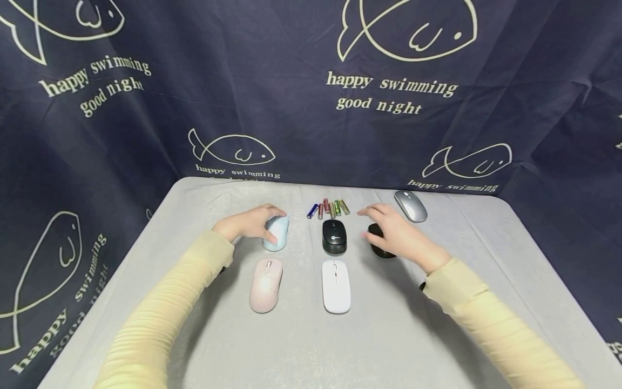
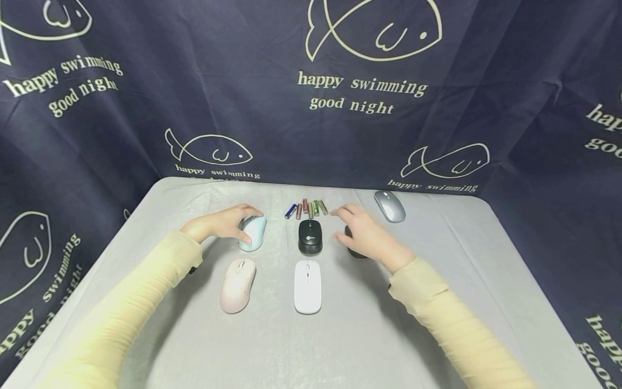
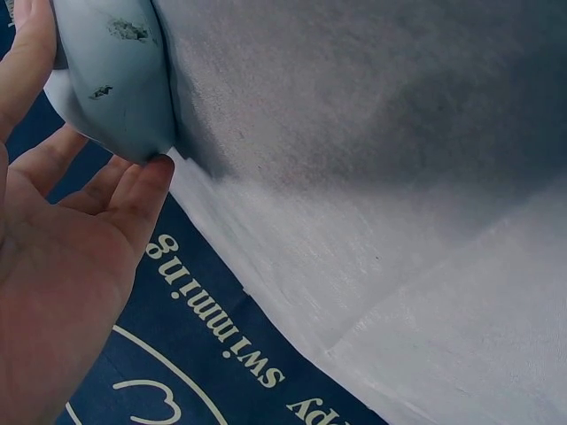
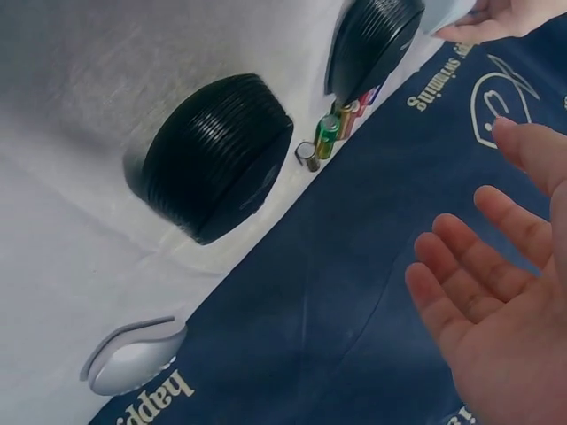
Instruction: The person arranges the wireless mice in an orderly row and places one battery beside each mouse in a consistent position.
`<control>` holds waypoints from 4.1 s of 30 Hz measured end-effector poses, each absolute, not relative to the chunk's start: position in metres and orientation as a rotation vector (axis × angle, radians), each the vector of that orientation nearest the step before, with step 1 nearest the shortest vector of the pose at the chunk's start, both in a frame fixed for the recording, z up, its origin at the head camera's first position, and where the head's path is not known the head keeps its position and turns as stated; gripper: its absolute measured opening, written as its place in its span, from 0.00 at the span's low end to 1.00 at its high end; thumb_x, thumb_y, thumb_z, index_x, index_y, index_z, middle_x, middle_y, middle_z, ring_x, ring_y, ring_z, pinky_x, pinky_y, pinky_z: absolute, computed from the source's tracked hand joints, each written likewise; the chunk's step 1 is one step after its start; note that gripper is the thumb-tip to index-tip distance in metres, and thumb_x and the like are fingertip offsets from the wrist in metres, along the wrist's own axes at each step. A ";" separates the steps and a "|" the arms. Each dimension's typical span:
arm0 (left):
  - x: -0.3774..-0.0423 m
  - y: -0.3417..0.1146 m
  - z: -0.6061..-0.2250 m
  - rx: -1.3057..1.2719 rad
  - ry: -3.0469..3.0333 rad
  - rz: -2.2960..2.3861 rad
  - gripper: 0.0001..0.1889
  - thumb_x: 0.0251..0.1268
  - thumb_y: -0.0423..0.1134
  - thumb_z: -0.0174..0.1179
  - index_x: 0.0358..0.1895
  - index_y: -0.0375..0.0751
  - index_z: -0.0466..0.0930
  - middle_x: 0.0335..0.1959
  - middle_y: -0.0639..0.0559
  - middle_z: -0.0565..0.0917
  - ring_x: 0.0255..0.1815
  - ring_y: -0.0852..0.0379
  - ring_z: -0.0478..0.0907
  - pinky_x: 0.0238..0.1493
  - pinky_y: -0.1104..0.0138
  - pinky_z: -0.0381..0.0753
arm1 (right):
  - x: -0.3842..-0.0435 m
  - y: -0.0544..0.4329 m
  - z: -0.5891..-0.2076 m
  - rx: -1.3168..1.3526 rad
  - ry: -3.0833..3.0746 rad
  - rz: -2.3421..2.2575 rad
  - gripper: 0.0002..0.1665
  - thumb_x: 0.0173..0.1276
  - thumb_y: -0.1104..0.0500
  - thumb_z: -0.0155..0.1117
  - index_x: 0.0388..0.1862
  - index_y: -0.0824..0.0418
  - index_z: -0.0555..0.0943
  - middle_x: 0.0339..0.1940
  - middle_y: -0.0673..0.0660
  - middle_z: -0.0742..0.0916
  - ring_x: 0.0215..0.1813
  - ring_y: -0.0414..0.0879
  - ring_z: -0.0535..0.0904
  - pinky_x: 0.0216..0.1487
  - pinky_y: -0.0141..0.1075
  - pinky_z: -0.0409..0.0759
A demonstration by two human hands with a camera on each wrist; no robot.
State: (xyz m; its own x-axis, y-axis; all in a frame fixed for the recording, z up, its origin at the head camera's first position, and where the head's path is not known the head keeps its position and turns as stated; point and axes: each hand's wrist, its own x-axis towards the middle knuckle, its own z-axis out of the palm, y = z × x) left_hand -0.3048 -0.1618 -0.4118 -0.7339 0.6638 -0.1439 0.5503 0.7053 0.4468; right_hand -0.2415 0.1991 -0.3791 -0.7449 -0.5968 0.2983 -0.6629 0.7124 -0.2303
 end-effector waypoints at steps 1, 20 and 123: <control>-0.305 -0.162 -0.412 0.956 2.621 0.548 0.41 0.46 0.43 0.72 0.65 0.31 0.66 0.64 0.33 0.68 0.65 0.40 0.65 0.68 0.51 0.62 | -0.243 0.200 -0.379 1.001 -2.714 0.474 0.26 0.59 0.58 0.67 0.56 0.65 0.75 0.54 0.61 0.79 0.58 0.56 0.74 0.59 0.49 0.73; -0.310 -0.163 -0.417 0.951 2.618 0.540 0.42 0.45 0.44 0.73 0.66 0.33 0.66 0.64 0.35 0.68 0.66 0.41 0.64 0.69 0.53 0.61 | -0.267 0.223 -0.389 0.892 -2.692 0.489 0.28 0.58 0.58 0.69 0.56 0.66 0.75 0.55 0.65 0.79 0.59 0.61 0.71 0.61 0.53 0.68; -0.307 -0.162 -0.414 0.907 2.612 0.542 0.41 0.47 0.44 0.72 0.67 0.34 0.65 0.65 0.36 0.67 0.67 0.42 0.63 0.69 0.53 0.61 | -0.340 0.292 -0.439 0.126 -3.065 0.541 0.31 0.65 0.57 0.58 0.64 0.67 0.62 0.58 0.81 0.70 0.62 0.74 0.62 0.62 0.63 0.62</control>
